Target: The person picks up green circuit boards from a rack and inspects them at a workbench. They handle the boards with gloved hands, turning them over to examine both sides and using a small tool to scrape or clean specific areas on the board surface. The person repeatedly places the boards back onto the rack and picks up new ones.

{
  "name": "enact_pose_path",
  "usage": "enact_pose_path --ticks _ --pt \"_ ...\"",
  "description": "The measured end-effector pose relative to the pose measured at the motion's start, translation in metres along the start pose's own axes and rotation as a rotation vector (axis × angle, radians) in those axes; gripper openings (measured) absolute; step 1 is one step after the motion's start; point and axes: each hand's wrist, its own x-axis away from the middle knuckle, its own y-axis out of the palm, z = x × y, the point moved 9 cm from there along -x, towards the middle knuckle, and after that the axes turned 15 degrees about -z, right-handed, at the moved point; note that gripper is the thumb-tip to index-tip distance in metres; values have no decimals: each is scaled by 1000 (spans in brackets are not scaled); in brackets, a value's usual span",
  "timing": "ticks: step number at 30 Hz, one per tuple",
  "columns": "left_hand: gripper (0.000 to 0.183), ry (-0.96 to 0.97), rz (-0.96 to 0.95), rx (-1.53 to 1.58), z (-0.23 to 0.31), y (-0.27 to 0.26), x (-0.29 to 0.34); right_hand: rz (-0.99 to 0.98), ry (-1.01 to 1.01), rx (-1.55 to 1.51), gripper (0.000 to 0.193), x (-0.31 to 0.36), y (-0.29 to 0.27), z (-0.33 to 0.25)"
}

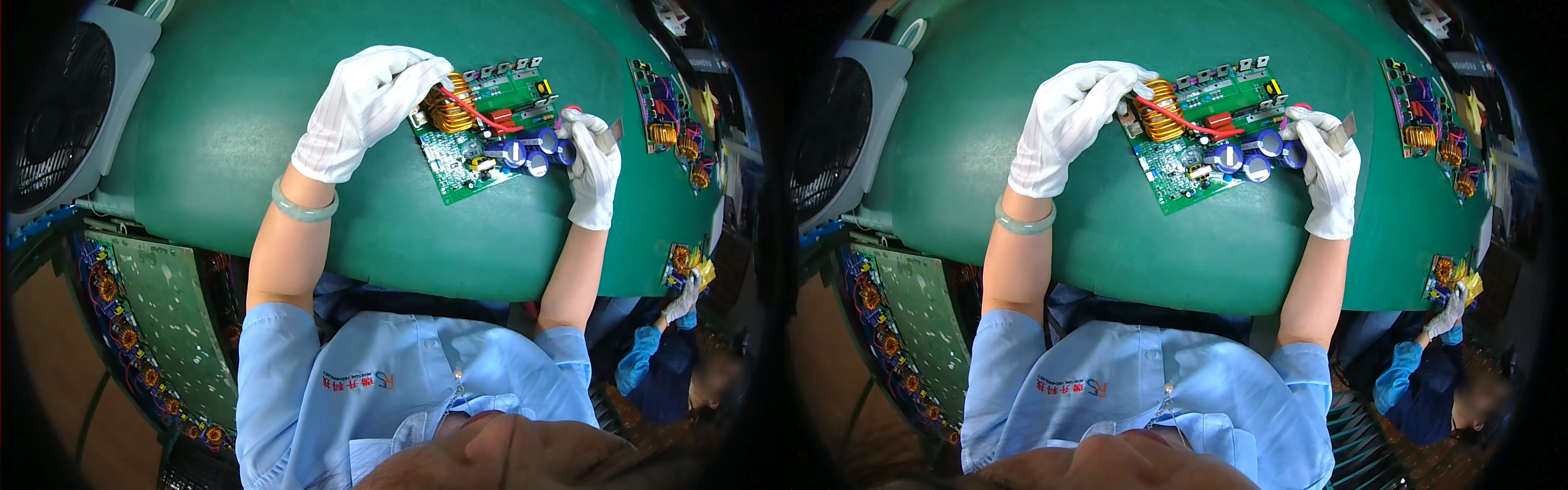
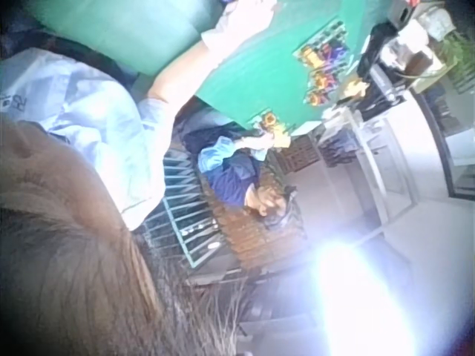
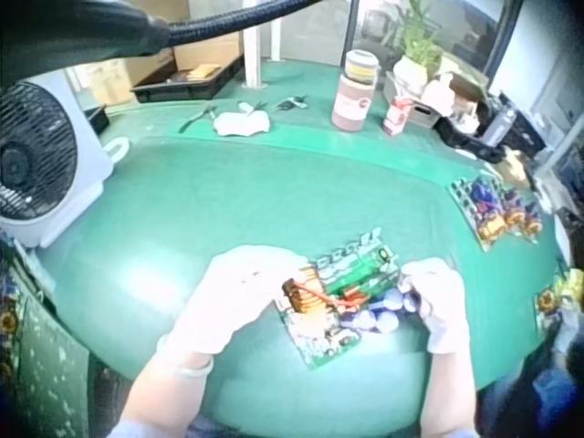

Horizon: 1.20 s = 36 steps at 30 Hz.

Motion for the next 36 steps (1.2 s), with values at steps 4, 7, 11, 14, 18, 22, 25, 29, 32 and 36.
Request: enact_pose_path --ticks 4,7,11,14,18,22,25,29,32,36 --pt "25 9 -10 -9 3 0 0 -1 35 9 22 -1 4 -4" --pt "26 10 -13 -16 0 1 0 9 54 28 23 -1 7 -5" --pt "27 -21 -33 4 -1 3 0 6 101 87 24 0 -2 0" --pt "27 -25 -29 -4 -1 1 0 -2 84 93 26 -1 3 -2" --pt "31 70 117 58 4 -21 0 13 74 88 26 -1 3 -3" --pt "40 -61 620 71 -9 -83 25 24 107 116 26 0 1 -3" --pt "42 8 670 170 -30 -111 35 16 103 126 26 -1 3 -3" --pt "39 -183 461 122 -47 -102 25 0 117 130 26 -1 4 -4" --pt "27 -365 283 -67 -43 -74 21 8 68 97 26 -2 6 -5" --pt "27 -176 -138 -444 -16 -22 -3 21 92 103 27 0 4 -4"
